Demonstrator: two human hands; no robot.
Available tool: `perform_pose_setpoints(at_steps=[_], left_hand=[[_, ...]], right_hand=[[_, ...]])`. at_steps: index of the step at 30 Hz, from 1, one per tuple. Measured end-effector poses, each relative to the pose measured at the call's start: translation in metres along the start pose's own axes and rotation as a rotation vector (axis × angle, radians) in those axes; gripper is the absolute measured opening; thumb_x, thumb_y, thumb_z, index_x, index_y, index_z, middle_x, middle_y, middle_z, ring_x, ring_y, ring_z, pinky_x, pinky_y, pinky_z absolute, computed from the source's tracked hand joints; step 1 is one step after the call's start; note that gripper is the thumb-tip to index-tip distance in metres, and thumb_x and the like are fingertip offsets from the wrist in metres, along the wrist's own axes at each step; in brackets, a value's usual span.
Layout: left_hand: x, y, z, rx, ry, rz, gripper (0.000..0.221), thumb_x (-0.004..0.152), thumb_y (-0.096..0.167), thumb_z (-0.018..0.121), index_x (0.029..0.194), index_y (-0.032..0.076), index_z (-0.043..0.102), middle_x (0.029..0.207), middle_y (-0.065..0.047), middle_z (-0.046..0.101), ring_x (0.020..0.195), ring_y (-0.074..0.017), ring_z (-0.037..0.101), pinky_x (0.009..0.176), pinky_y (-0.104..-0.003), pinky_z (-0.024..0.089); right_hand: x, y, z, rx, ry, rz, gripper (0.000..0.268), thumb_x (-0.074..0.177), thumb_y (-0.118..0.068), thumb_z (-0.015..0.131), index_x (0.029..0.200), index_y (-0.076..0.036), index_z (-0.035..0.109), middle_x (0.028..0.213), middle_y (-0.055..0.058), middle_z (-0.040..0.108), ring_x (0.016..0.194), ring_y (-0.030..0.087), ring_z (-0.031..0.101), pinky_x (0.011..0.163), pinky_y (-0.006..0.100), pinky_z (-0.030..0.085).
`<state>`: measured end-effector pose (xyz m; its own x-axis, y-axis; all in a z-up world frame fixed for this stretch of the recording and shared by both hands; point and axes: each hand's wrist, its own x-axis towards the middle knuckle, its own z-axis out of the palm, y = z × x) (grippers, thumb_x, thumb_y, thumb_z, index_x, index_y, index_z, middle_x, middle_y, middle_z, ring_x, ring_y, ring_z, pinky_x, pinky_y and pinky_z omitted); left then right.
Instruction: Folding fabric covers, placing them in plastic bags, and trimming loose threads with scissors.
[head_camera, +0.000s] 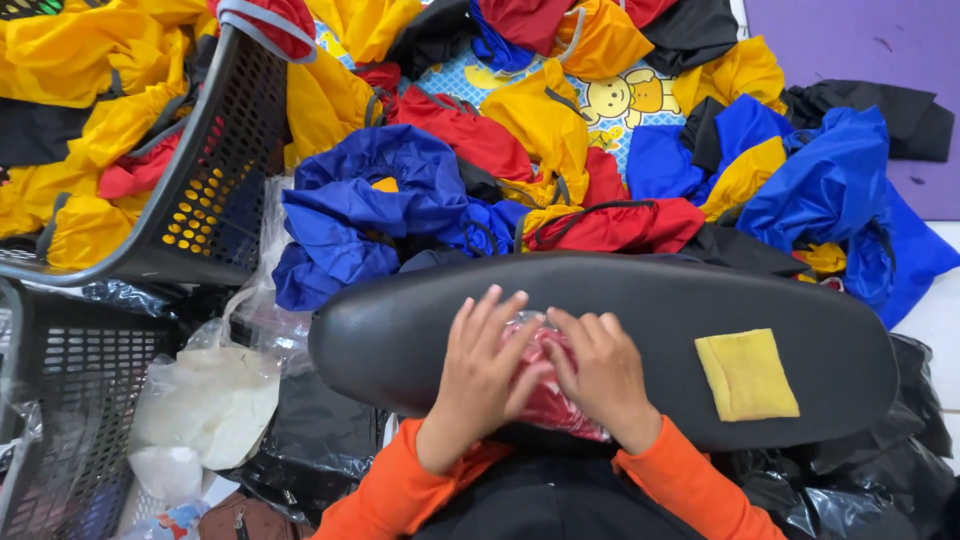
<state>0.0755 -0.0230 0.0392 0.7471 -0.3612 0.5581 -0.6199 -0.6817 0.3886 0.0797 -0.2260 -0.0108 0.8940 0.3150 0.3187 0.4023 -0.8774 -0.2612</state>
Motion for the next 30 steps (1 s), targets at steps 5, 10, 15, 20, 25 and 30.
perform_pose_setpoints(at_steps=[5,10,15,20,25,30], left_hand=[[-0.015,0.017,0.019,0.021,-0.141,0.087,0.052,0.105,0.033,0.049,0.150,0.008,0.051,0.153,-0.018,0.052,0.147,-0.0415,0.042,0.119,-0.056,0.029],[-0.034,0.008,0.046,0.094,-0.244,0.025,0.061,0.105,0.031,0.042,0.158,0.000,0.038,0.162,-0.023,0.040,0.152,-0.0411,0.032,0.123,-0.054,0.020],[-0.038,0.004,0.050,0.163,-0.219,0.042,0.062,0.106,0.035,0.035,0.160,0.004,0.036,0.163,-0.018,0.040,0.152,-0.0369,0.035,0.125,-0.053,0.018],[-0.043,0.001,0.063,0.217,-0.226,0.039,0.065,0.104,0.037,0.034,0.162,0.006,0.033,0.166,-0.016,0.036,0.154,-0.0356,0.031,0.126,-0.053,0.016],[-0.043,-0.001,0.068,0.279,-0.251,0.025,0.067,0.103,0.037,0.032,0.163,0.007,0.028,0.170,-0.014,0.028,0.157,-0.0323,0.025,0.128,-0.053,0.011],[-0.048,0.001,0.070,0.192,-0.262,-0.002,0.062,0.107,0.033,0.027,0.162,0.003,0.030,0.169,-0.017,0.029,0.157,-0.0341,0.025,0.127,-0.053,0.012]], right_hand=[[0.002,-0.010,-0.019,-0.073,0.108,-0.012,0.057,0.086,-0.026,0.063,0.142,-0.016,0.061,0.124,0.009,0.057,0.118,0.036,0.053,0.090,0.053,0.042],[-0.015,-0.023,-0.013,0.042,0.025,0.006,0.058,0.100,-0.024,0.051,0.155,-0.004,0.046,0.161,0.022,0.040,0.149,0.047,0.034,0.112,0.067,0.027],[-0.024,-0.015,0.011,0.056,0.029,-0.004,0.057,0.109,-0.037,0.038,0.156,-0.005,0.044,0.164,0.019,0.039,0.152,0.042,0.031,0.119,0.066,0.015],[-0.023,-0.011,0.015,0.070,0.040,-0.005,0.059,0.110,-0.039,0.035,0.156,-0.005,0.043,0.166,0.017,0.037,0.155,0.040,0.027,0.122,0.063,0.007],[-0.020,-0.010,0.019,0.036,0.031,-0.006,0.064,0.110,-0.044,0.030,0.158,-0.004,0.040,0.169,0.018,0.029,0.158,0.040,0.018,0.121,0.066,0.002],[-0.025,-0.009,0.023,-0.010,0.023,-0.057,0.104,0.096,-0.081,0.018,0.160,-0.001,0.034,0.171,0.022,0.023,0.159,0.043,0.012,0.120,0.069,-0.001]])
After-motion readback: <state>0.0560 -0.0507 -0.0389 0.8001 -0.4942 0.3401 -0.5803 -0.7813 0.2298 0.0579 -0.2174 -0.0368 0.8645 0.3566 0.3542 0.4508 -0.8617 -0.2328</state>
